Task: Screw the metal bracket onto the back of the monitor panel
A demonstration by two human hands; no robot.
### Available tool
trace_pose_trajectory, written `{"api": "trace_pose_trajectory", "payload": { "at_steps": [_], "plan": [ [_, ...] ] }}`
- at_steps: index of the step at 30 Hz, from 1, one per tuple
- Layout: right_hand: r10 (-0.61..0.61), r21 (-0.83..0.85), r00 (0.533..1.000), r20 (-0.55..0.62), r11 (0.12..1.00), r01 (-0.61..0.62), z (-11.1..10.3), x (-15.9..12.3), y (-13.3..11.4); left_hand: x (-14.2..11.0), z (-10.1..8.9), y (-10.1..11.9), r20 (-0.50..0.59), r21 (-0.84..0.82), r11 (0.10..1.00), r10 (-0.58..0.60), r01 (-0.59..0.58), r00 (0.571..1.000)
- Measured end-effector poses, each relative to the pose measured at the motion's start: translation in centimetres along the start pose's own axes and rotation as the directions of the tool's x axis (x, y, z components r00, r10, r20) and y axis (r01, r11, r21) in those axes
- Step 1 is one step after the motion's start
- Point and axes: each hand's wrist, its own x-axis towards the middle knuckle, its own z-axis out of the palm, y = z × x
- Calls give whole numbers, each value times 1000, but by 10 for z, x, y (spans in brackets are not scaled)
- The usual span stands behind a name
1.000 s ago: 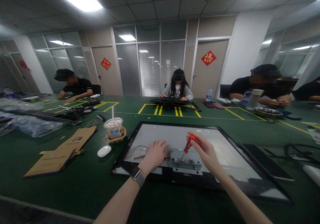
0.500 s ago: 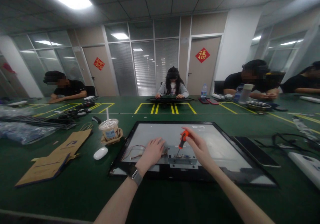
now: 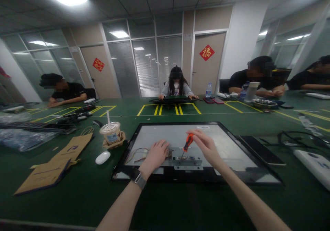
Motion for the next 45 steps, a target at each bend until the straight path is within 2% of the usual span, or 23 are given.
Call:
{"api": "trace_pose_trajectory", "payload": {
  "at_steps": [4, 6, 11, 16, 21, 24, 29, 34, 37, 41, 45],
  "plan": [
    [107, 174, 991, 76, 978, -119, 0, -1, 1, -1, -2, 1, -8, 9, 1000, 6, -6, 1000],
    [143, 193, 987, 74, 969, -154, 1, 0, 2, -2, -3, 2, -8, 8, 1000, -1, 1, 1000],
    [146, 150, 989, 16, 978, -147, -1, 1, 4, -3, -5, 3, 4, -2, 1000, -18, 18, 1000],
    [174, 222, 982, 79, 957, -188, -2, 0, 7, -3, -7, 4, 10, 6, 1000, 1, -1, 1000],
    [130, 133, 991, 23, 982, -132, 1, 0, 1, -3, -9, 5, 12, 1, 1000, -21, 21, 1000],
    [123, 150, 992, 14, 981, -124, 3, 0, -3, -4, -10, 6, 14, -9, 1000, -24, 24, 1000],
    [195, 292, 975, 102, 931, -217, 5, -1, -3, -3, -8, 5, 5, -20, 1000, -18, 18, 1000],
    [187, 359, 967, 174, 902, -239, 5, 0, -5, -3, -6, 4, -3, -8, 1000, -7, 7, 1000],
    [193, 311, 969, 151, 922, -232, 5, 1, -7, -3, -8, 4, 7, -15, 1000, -17, 18, 1000],
    [208, 228, 977, 56, 949, -215, 7, 1, -7, -4, -10, 5, 16, -22, 1000, -22, 22, 1000],
    [188, 221, 982, -23, 959, -179, 9, 0, -3, -3, -7, 3, 14, -20, 999, -25, 25, 1000]
  ]
}}
